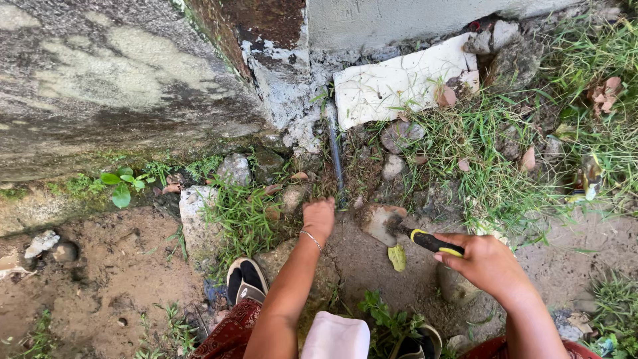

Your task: The person uses a small hand hoe to scrape weeds and soil from the base of a weathered concrete wall. They repeatedly loosen the ground and pull out grass and small plants by hand, moving along the wall's edge.

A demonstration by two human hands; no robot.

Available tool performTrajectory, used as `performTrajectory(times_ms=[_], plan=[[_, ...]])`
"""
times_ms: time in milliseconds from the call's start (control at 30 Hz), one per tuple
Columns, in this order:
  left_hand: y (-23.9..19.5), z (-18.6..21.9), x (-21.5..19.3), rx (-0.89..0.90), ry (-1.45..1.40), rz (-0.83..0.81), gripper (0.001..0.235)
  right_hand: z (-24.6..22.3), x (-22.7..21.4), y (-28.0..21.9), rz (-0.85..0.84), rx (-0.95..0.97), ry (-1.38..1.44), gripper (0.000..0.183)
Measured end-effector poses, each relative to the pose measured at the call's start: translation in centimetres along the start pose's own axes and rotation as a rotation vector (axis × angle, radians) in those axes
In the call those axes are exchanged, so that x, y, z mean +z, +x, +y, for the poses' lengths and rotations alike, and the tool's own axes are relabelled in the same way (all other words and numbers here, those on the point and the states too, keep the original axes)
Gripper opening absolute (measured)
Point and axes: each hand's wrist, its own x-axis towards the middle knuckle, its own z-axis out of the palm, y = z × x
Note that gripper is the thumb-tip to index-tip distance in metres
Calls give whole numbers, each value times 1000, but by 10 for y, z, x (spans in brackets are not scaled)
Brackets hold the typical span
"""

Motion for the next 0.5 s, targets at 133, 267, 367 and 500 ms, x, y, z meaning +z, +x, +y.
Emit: performTrajectory(times_ms=[133, 267, 367, 500], plan=[[-6, 2, -12, -32, -458, 154, 24, -1, -3, 0, -19, 27, -45, 43], [-5, 62, -55, -68, -1104, 116, 26, 17, -16, -5, -62, 235, 66, 42], [-28, 125, -86, 246, -937, 358, 16, 39, -37, -14, 185, 195, 20, 47], [-86, 163, -99, 405, -606, 171, 22, 48, -46, -27, 519, 217, 63, 49]])
